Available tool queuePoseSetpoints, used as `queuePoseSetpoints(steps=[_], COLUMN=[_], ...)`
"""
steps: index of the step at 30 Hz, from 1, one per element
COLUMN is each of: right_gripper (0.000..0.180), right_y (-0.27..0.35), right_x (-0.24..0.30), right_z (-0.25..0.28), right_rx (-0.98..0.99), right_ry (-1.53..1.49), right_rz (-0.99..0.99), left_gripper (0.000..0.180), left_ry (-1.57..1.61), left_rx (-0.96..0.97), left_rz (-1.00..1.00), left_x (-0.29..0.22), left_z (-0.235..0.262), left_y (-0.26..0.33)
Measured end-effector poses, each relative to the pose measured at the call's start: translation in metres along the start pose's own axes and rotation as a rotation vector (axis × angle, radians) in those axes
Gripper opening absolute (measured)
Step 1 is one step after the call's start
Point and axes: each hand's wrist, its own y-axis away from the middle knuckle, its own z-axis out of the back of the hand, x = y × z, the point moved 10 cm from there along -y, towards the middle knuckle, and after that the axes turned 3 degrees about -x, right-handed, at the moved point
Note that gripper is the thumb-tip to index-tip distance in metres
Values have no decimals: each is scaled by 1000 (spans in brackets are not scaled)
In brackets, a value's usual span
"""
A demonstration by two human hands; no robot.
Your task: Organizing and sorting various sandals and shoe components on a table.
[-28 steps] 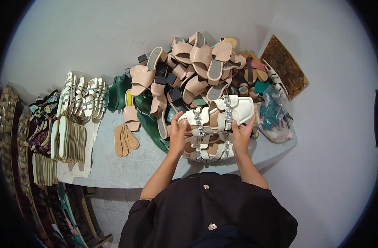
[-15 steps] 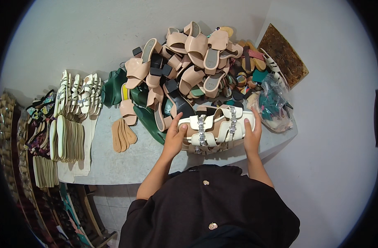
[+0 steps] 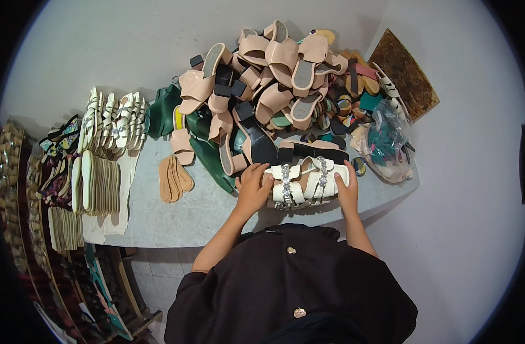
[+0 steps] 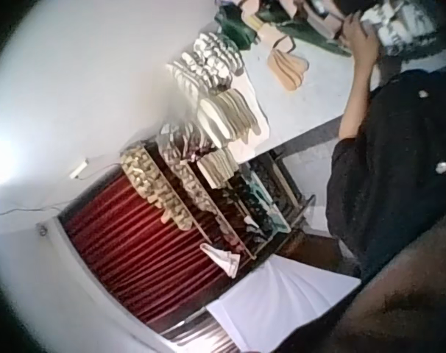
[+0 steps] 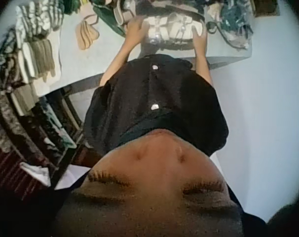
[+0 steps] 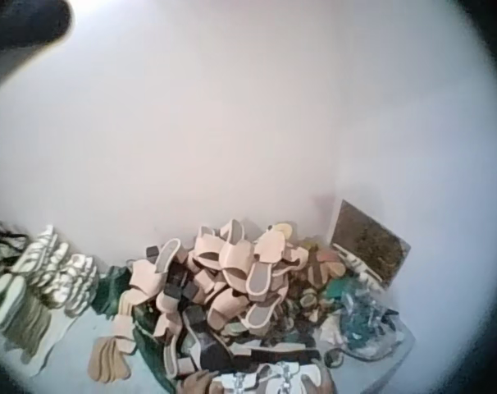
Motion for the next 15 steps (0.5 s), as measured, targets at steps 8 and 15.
queuePoseSetpoints(steps=[8, 15], right_gripper=[58, 66], right_y=[6, 49], right_x=[-5, -47], right_z=[-12, 27], right_rx=[92, -281], right_ry=[-401, -524], right_rz=[-263, -525], left_gripper=[27, 40], left_ry=[166, 145], left_rx=[43, 701], left_rz=[-132, -77], left_x=[9, 3], left_z=[11, -36], left_y=[-35, -58])
